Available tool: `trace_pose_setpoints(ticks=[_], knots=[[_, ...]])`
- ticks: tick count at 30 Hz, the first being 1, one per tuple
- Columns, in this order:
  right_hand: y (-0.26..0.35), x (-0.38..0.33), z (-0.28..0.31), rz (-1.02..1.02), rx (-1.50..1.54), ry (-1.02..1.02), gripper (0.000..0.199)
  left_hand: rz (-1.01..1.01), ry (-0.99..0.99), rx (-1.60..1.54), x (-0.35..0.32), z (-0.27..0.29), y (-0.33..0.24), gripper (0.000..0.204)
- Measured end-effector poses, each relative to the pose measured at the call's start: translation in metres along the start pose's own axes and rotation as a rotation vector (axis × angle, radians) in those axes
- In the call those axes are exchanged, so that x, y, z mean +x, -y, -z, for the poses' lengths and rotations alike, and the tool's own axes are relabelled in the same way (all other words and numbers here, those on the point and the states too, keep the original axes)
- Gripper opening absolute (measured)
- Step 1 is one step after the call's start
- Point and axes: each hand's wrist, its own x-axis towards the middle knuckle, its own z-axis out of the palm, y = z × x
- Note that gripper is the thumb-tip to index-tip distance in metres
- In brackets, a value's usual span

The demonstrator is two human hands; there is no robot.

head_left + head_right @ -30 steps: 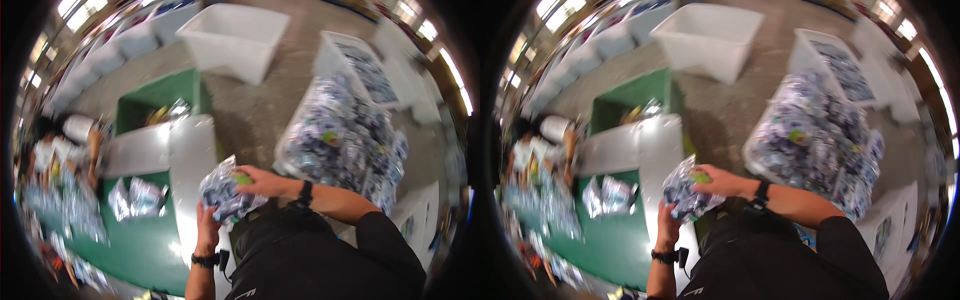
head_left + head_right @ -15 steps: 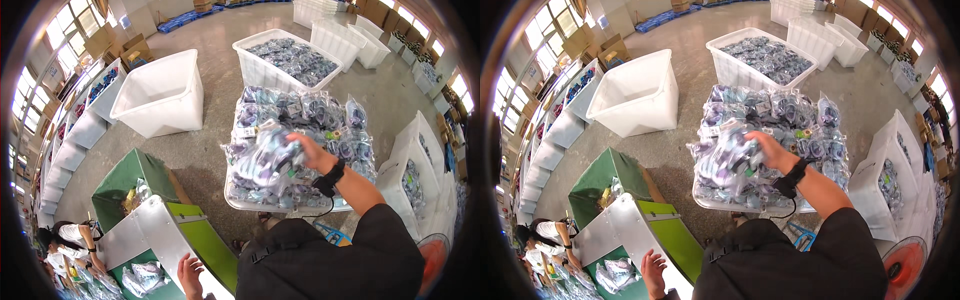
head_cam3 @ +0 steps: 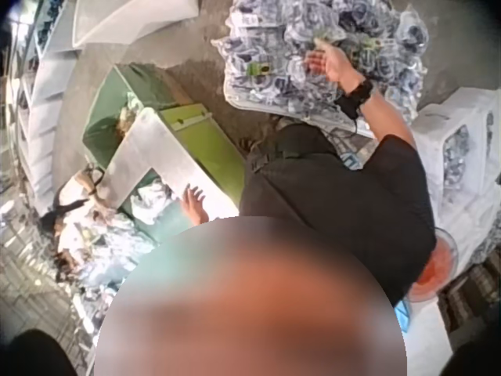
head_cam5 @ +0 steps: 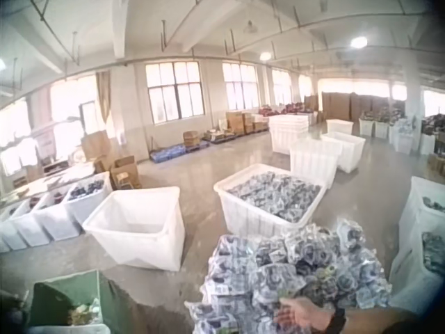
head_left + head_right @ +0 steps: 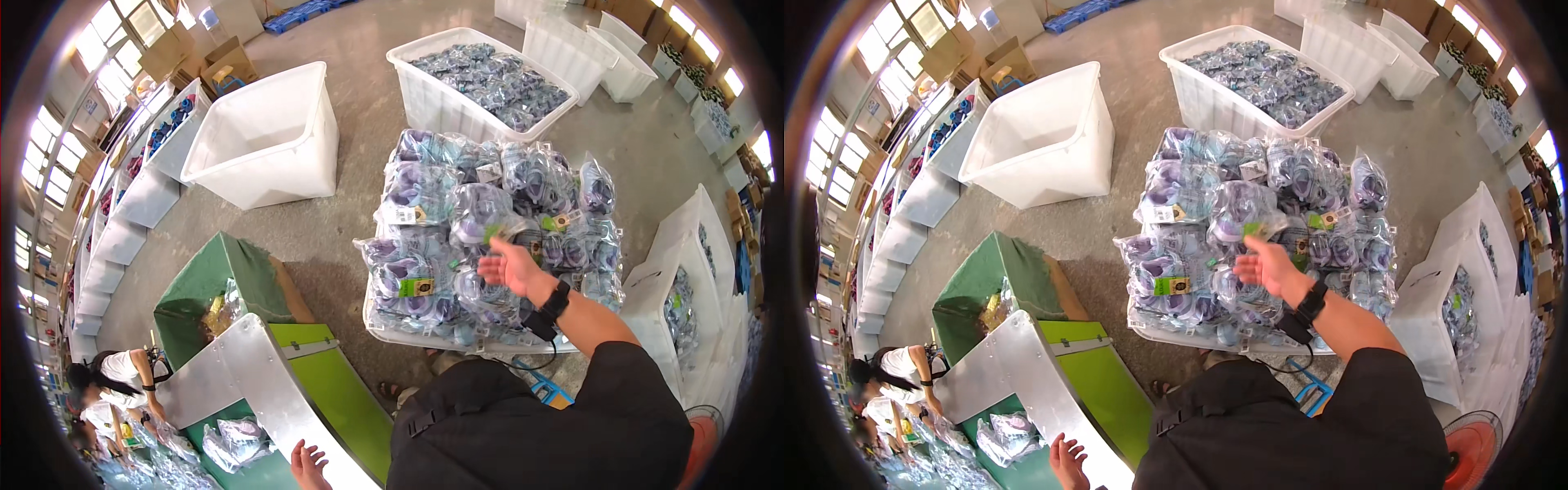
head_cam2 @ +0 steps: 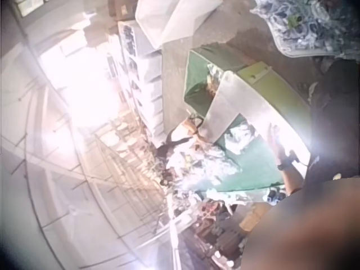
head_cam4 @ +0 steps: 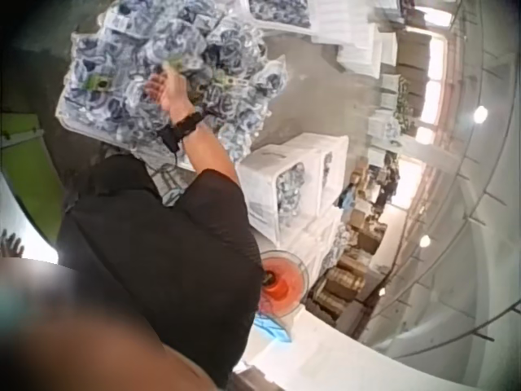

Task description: The person picks packaged shoes from a conveyor belt and places them into large white bins. They handle multiple pairs of shoes, including blue and red styles, moving them from the belt to the bins in a repetitive sorting process.

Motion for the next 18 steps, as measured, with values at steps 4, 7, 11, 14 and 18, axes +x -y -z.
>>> trace_pose_setpoints(ticks=[4,7,11,14,18], knots=[[0.006,0.014,0.008,0.465,-0.651,-0.059,0.028,0.057,-0.022,0.056,-0.013,0.014,0.01,0.045],[0.027,0.048,0.007,1.175,-1.164,-0.283,0.03,0.091,-0.079,0.032,-0.012,0.024,0.012,0.046],[0.031,0.081,0.001,1.2,-1.315,-0.328,0.033,0.064,-0.104,0.084,-0.007,0.036,0.018,0.046],[0.021,0.086,0.001,1.098,-1.39,-0.343,0.036,0.113,-0.125,0.109,-0.009,0.044,0.027,0.045],[0.011,0.09,0.006,0.953,-1.478,-0.406,0.04,0.19,-0.176,0.172,-0.004,0.061,0.044,0.041]])
